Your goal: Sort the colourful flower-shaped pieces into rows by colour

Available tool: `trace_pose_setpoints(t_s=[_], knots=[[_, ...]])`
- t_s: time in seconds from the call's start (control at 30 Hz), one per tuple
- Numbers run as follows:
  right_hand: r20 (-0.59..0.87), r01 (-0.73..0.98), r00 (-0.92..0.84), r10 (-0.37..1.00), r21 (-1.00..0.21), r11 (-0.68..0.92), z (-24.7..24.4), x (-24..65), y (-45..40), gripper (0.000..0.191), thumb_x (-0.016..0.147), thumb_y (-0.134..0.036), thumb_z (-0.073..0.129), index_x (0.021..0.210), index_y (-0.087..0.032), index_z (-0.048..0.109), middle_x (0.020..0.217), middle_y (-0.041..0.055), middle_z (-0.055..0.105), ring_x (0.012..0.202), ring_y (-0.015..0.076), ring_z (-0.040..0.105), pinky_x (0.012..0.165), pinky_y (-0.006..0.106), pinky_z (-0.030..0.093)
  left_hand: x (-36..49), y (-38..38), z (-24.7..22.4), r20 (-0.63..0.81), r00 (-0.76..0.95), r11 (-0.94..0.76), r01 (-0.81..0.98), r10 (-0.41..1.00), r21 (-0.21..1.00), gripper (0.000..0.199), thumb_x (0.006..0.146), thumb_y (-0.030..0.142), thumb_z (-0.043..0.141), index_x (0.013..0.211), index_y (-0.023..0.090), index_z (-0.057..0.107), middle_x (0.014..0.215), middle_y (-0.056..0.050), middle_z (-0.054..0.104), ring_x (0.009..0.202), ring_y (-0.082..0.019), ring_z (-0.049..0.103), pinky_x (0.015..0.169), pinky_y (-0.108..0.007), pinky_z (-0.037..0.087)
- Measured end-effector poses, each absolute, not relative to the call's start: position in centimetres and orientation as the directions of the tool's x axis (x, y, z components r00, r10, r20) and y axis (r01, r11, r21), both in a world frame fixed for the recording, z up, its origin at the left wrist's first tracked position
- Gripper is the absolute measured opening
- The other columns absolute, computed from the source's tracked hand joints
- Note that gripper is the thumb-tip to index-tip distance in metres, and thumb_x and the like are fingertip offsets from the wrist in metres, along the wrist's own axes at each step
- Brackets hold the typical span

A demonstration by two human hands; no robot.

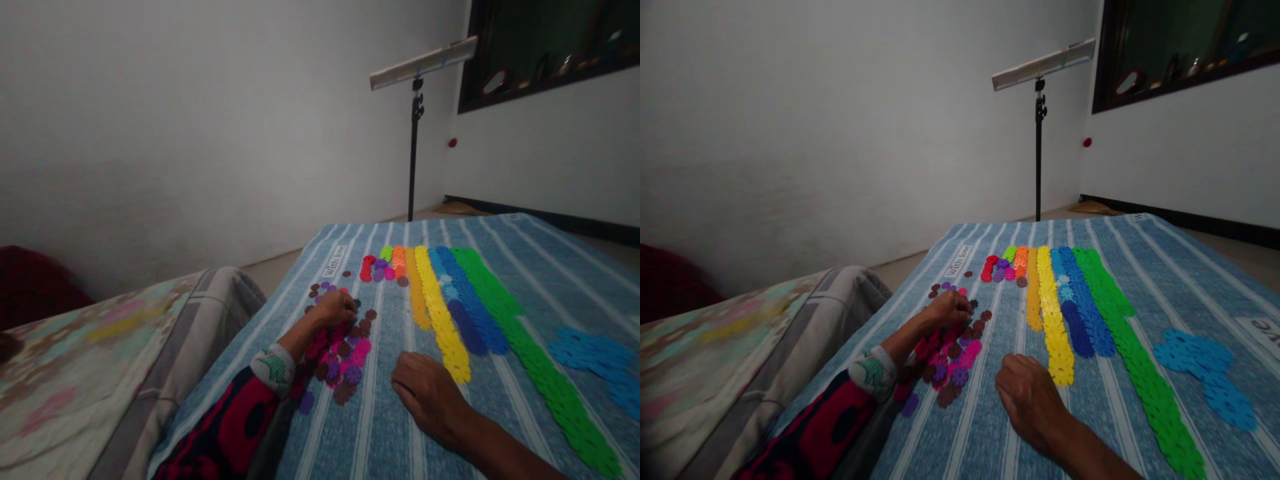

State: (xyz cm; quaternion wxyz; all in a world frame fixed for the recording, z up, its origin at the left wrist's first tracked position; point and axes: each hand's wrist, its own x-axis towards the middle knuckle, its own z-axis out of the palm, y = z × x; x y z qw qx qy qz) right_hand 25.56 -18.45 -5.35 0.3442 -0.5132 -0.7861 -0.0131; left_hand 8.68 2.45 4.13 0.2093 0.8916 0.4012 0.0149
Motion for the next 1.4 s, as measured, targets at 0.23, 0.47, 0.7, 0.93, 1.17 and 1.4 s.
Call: trace_pose_setpoints(t_s=[0.23, 0.47, 0.7, 0.93, 1.17, 1.4], knots=[[0.566, 0.812, -0.223, 0.794, -0.343, 0.472, -5.2, 25.4, -18.5, 0.021, 0.087, -0.006, 0.052, 0.072, -0.020, 0.055, 0.075, 0.0003, 0.055, 0.072, 0.0149, 0.049, 0.066, 0.030, 0.032, 10.1, 0.5, 3.8, -0.172, 0.639, -0.582, 0.761, 0.750, 0.287, 0.018, 0.068, 0.036, 0.073, 0.070, 0.018, 0.076, 0.058, 0.002, 0.062, 0.059, -0.013, 0.052, 0.055, -0.024, 0.031], [0.576, 0.806, -0.213, 0.789, -0.353, 0.475, -4.9, 25.4, -18.5, 0.019, 0.085, -0.006, 0.054, 0.072, -0.020, 0.055, 0.075, 0.0007, 0.056, 0.071, 0.0150, 0.048, 0.066, 0.030, 0.031, 10.7, 0.5, 3.0, -0.187, 0.613, -0.504, 0.757, 0.767, 0.415, 0.018, 0.062, 0.031, 0.078, 0.065, 0.016, 0.069, 0.055, 0.005, 0.055, 0.055, -0.010, 0.047, 0.053, -0.023, 0.030], [0.569, 0.809, -0.211, 0.795, -0.355, 0.469, -5.0, 25.4, -18.4, 0.019, 0.084, -0.005, 0.056, 0.072, -0.020, 0.055, 0.076, 0.0009, 0.056, 0.072, 0.0152, 0.049, 0.067, 0.029, 0.031, 10.9, 1.5, 3.3, -0.236, 0.629, -0.299, 0.623, 0.740, 0.723, 0.025, 0.053, 0.026, 0.078, 0.050, 0.015, 0.056, 0.048, 0.006, 0.051, 0.050, -0.007, 0.043, 0.052, -0.021, 0.034], [0.593, 0.803, -0.204, 0.779, -0.354, 0.480, -5.1, 25.4, -18.4, 0.018, 0.082, -0.005, 0.056, 0.072, -0.020, 0.055, 0.075, 0.0008, 0.055, 0.072, 0.0152, 0.048, 0.065, 0.029, 0.030, 12.5, 2.9, 2.7, -0.190, 0.560, -0.318, 0.682, 0.807, 0.659, 0.029, 0.054, 0.034, 0.081, 0.051, 0.014, 0.059, 0.051, 0.002, 0.056, 0.054, -0.010, 0.052, 0.052, -0.021, 0.038], [0.573, 0.798, -0.201, 0.795, -0.375, 0.472, -5.2, 25.3, -18.4, 0.019, 0.085, -0.007, 0.055, 0.071, -0.020, 0.054, 0.075, 0.0004, 0.055, 0.072, 0.0149, 0.048, 0.067, 0.029, 0.031, 12.9, 2.3, 3.4, -0.187, 0.536, -0.436, 0.808, 0.824, 0.397, 0.023, 0.062, 0.036, 0.078, 0.059, 0.016, 0.067, 0.050, 0.005, 0.051, 0.052, -0.009, 0.047, 0.050, -0.022, 0.031], [0.554, 0.810, -0.202, 0.807, -0.368, 0.456, -5.1, 25.3, -18.3, 0.017, 0.085, -0.009, 0.057, 0.072, -0.020, 0.056, 0.076, 0.0004, 0.056, 0.072, 0.0149, 0.048, 0.067, 0.030, 0.031, 13.0, 2.5, 3.2, -0.231, 0.551, -0.392, 0.778, 0.802, 0.491, 0.019, 0.056, 0.029, 0.076, 0.055, 0.016, 0.062, 0.048, 0.006, 0.050, 0.051, -0.009, 0.047, 0.051, -0.022, 0.032]])
